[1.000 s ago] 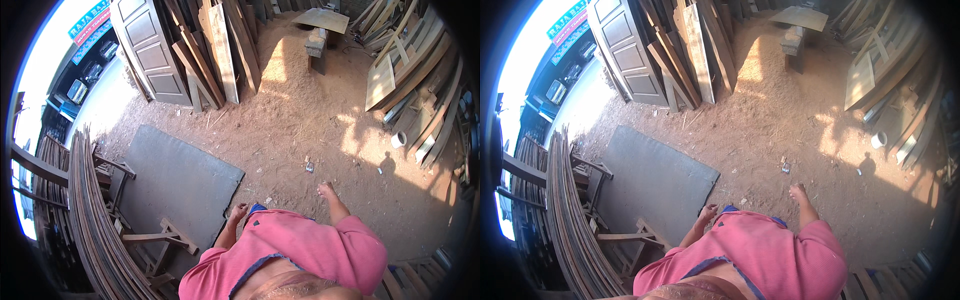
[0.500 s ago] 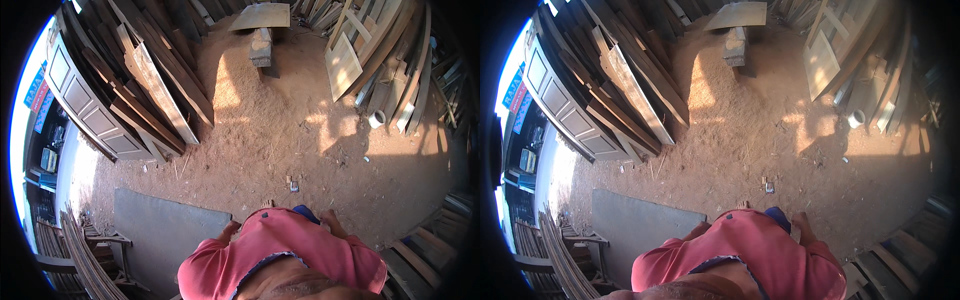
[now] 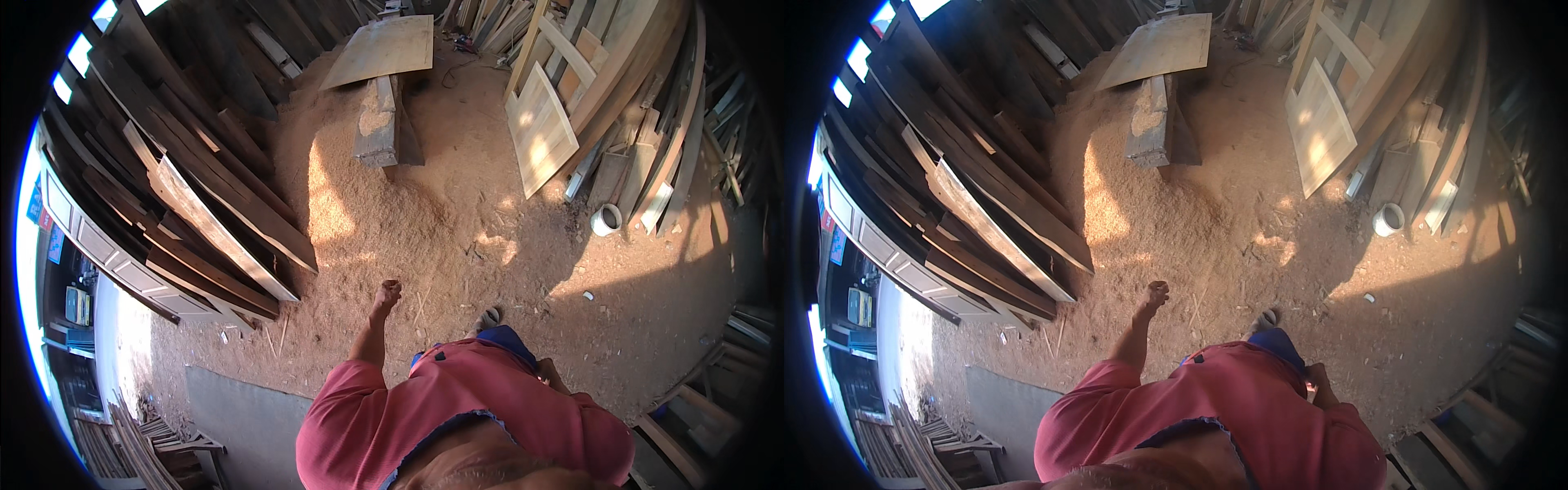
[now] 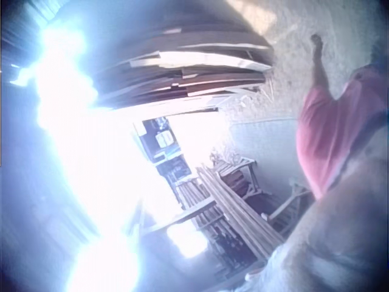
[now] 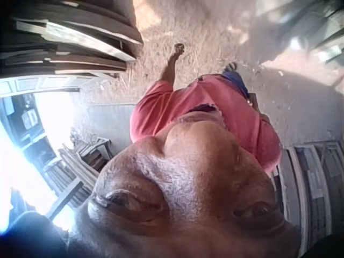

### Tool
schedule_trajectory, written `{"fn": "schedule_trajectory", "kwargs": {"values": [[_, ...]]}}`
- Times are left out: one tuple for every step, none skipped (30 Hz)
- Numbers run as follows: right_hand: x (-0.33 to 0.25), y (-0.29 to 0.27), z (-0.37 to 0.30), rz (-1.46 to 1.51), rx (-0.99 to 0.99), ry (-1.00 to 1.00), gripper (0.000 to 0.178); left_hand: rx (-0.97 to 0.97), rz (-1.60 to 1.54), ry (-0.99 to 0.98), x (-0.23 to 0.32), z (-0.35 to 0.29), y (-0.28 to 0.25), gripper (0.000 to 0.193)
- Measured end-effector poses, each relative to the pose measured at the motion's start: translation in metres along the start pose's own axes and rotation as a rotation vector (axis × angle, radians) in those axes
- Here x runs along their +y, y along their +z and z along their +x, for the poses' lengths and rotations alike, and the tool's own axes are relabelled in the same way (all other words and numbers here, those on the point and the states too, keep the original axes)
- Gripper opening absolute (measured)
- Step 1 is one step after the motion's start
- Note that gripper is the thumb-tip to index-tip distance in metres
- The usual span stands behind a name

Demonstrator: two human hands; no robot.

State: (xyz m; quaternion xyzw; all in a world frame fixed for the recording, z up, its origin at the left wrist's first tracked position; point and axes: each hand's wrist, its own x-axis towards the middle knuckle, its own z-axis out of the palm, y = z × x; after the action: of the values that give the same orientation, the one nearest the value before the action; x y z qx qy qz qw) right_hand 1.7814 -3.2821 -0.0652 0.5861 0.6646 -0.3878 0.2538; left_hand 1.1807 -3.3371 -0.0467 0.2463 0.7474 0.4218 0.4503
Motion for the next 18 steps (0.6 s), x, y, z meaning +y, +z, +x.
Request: {"fn": "schedule_trajectory", "kwargs": {"values": [[0.017,-0.021,0.029,-0.198,-0.008,-0.104,0.022,-0.052,0.028,-0.033,-0.003,0.001,0.013,0.058],[0.031,-0.045,0.057,-0.394,-0.012,-0.201,0.018,-0.072,0.152,-0.045,-0.005,0.003,0.031,0.058],[0.033,-0.07,0.075,-0.599,-0.028,-0.317,0.015,-0.064,0.276,-0.122,-0.02,0.007,0.042,0.057],[0.033,-0.107,0.087,0.063,0.036,0.024,0.015,-0.127,0.303,-0.18,-0.003,0.0,0.073,0.05],[0.013,-0.146,0.104,0.702,0.09,0.323,0.016,-0.133,0.391,-0.215,-0.013,-0.007,0.081,0.048],[0.032,-0.177,0.135,0.328,0.314,0.038,0.017,-0.265,0.33,-0.197,-0.011,0.003,0.099,0.045],[-0.004,-0.216,0.155,0.617,0.3,0.078,0.016,-0.435,0.641,0.382,-0.037,0.01,0.089,0.045],[-0.03,-0.259,0.169,0.738,0.291,0.079,0.016,-0.453,0.454,0.026,-0.038,0.002,0.103,0.043],[-0.061,-0.299,0.18,0.804,0.287,0.037,0.017,-0.412,0.387,-0.204,-0.028,-0.001,0.107,0.042],[-0.091,-0.336,0.191,0.843,0.29,-0.007,0.017,-0.388,0.356,-0.353,-0.02,0.0,0.108,0.041],[-0.089,-0.361,0.214,0.986,0.288,-0.142,0.016,-0.4,0.355,-0.422,-0.005,0.015,0.111,0.04],[-0.107,-0.384,0.232,1.009,0.331,-0.148,0.016,-0.403,0.369,-0.452,0.007,0.033,0.107,0.039],[-0.134,-0.404,0.247,1.019,0.366,-0.167,0.016,-0.392,0.374,-0.491,0.016,0.052,0.104,0.038],[-0.153,-0.419,0.259,0.992,0.355,-0.191,0.017,-0.387,0.38,-0.524,0.023,0.076,0.101,0.037],[-0.169,-0.433,0.268,0.966,0.347,-0.214,0.018,-0.385,0.394,-0.55,0.031,0.101,0.098,0.036],[-0.179,-0.452,0.284,0.943,0.349,-0.242,0.019,-0.386,0.414,-0.563,0.045,0.137,0.097,0.036],[-0.18,-0.465,0.29,0.922,0.333,-0.209,0.019,-0.398,0.443,-0.571,0.06,0.175,0.1,0.036],[-0.18,-0.47,0.303,0.9,0.322,-0.182,0.019,-0.407,0.46,-0.582,0.074,0.218,0.102,0.035]]}}
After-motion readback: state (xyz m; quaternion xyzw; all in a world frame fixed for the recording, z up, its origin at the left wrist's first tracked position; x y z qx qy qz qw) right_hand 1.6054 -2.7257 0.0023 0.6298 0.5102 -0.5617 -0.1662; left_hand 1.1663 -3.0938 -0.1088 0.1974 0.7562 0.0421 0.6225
